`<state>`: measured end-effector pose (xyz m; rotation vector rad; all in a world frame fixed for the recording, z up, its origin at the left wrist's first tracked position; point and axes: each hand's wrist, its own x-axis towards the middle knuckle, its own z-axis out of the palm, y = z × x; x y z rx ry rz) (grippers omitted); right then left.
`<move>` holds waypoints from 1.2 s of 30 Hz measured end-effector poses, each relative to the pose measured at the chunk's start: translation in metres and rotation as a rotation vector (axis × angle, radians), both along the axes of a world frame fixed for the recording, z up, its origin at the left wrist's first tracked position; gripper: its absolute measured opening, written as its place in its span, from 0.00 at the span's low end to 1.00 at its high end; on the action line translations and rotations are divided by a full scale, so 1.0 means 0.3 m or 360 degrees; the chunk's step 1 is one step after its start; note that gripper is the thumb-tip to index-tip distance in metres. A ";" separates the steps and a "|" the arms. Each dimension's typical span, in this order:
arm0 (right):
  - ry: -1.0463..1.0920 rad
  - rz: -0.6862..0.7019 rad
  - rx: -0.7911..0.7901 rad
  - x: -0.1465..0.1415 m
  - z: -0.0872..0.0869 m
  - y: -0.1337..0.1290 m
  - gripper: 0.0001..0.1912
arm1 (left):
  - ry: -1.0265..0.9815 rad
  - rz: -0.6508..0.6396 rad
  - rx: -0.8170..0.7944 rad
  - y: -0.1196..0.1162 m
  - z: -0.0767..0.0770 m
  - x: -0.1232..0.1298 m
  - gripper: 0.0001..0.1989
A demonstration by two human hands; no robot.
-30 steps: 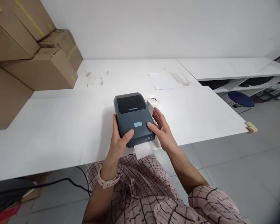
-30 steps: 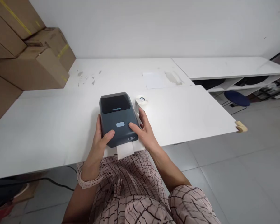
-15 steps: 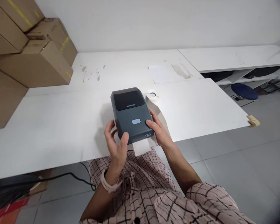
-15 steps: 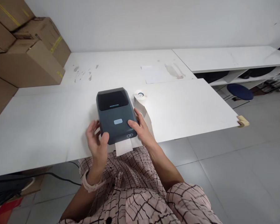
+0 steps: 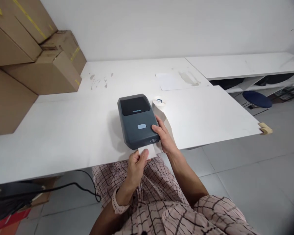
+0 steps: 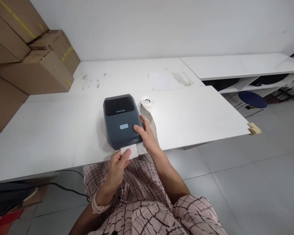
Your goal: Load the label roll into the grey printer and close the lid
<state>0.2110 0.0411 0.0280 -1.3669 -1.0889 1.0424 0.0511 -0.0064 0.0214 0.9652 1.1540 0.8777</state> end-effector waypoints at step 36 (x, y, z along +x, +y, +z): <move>-0.0368 0.0315 0.0918 0.105 0.346 0.318 0.42 | 0.0248 0.0274 0.0532 0.489 0.053 -0.107 0.45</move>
